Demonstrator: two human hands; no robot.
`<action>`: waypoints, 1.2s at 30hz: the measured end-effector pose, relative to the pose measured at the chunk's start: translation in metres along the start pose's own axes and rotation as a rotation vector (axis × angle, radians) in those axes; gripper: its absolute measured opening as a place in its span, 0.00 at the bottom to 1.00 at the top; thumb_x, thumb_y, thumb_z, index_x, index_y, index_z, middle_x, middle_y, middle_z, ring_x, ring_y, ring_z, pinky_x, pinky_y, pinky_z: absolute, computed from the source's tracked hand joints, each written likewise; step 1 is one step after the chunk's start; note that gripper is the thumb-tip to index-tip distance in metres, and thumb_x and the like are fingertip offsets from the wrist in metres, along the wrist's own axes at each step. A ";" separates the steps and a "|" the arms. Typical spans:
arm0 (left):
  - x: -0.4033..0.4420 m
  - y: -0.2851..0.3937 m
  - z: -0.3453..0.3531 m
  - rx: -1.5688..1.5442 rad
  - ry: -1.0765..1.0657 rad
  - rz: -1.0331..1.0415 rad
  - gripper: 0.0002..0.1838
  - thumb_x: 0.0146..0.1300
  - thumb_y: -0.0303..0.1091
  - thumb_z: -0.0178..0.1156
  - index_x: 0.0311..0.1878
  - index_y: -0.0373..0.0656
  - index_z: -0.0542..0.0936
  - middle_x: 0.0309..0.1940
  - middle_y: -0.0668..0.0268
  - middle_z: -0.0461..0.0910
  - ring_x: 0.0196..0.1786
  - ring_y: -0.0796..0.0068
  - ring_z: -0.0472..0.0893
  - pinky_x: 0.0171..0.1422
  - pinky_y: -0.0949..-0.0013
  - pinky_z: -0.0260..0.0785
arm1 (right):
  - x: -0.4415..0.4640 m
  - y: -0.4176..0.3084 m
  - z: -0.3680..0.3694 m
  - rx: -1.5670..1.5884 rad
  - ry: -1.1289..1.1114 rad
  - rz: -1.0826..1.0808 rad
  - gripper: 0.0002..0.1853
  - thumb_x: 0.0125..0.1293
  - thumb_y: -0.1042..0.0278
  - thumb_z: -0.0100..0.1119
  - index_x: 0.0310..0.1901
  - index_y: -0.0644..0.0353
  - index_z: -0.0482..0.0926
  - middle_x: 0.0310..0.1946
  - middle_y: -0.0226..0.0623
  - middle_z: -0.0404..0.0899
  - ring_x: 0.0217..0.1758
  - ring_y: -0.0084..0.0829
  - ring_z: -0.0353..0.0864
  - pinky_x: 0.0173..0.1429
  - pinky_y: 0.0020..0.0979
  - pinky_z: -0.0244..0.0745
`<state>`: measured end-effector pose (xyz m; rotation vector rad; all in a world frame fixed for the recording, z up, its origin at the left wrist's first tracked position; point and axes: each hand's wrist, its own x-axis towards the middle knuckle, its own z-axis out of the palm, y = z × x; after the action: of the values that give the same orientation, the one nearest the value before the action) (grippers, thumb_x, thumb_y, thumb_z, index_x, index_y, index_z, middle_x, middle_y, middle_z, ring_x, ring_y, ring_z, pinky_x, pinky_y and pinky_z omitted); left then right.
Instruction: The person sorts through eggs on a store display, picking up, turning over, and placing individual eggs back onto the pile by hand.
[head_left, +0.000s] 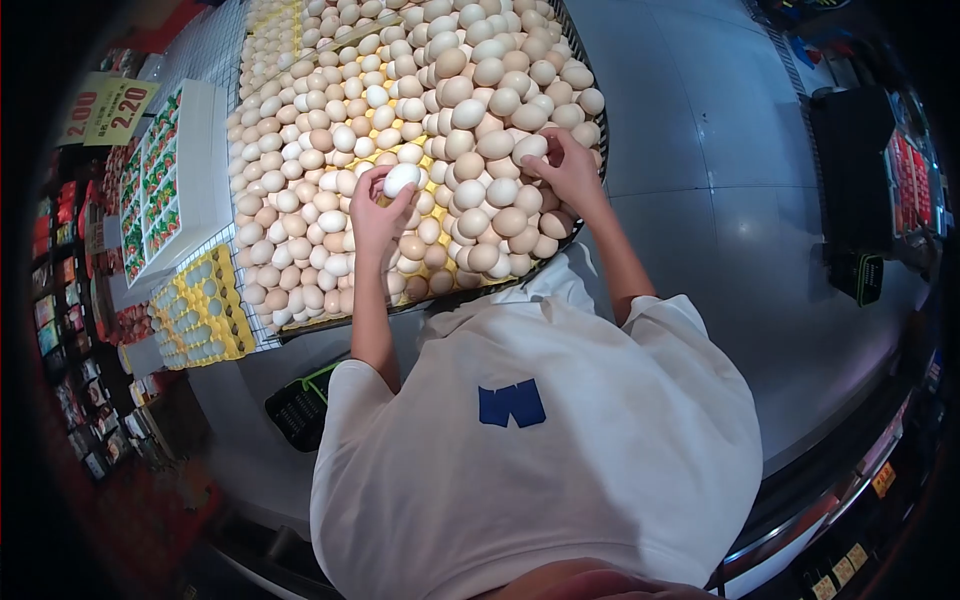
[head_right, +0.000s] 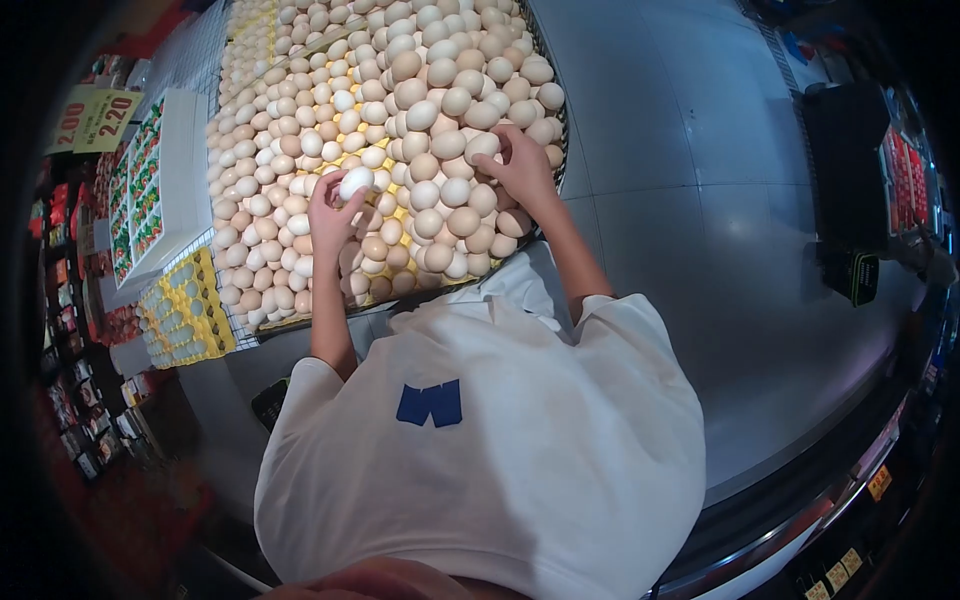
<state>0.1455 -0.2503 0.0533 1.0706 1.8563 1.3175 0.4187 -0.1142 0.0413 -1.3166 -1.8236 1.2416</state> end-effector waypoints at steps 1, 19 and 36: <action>0.003 0.005 0.010 0.013 0.007 -0.002 0.24 0.54 0.28 0.71 0.53 0.34 0.74 0.46 0.60 0.79 0.48 0.73 0.80 0.55 0.71 0.73 | 0.001 0.001 0.000 -0.007 -0.019 -0.009 0.28 0.52 0.58 0.73 0.52 0.63 0.76 0.38 0.40 0.82 0.38 0.32 0.80 0.46 0.33 0.77; 0.043 0.061 0.095 0.135 0.008 0.251 0.23 0.54 0.31 0.70 0.54 0.38 0.78 0.47 0.61 0.78 0.51 0.69 0.80 0.57 0.67 0.73 | 0.010 0.012 -0.013 -0.070 -0.050 -0.289 0.25 0.54 0.56 0.70 0.51 0.59 0.79 0.41 0.42 0.77 0.46 0.40 0.75 0.52 0.39 0.72; 0.014 0.038 0.100 -0.456 0.142 -0.005 0.26 0.60 0.21 0.64 0.62 0.29 0.69 0.55 0.53 0.74 0.58 0.69 0.76 0.63 0.68 0.73 | 0.028 -0.008 -0.006 -0.386 -0.063 -0.753 0.15 0.57 0.63 0.64 0.45 0.57 0.82 0.41 0.38 0.74 0.47 0.39 0.71 0.52 0.39 0.70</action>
<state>0.2319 -0.1862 0.0579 0.7465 1.5400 1.7420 0.4103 -0.0871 0.0486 -0.6273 -2.3615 0.5451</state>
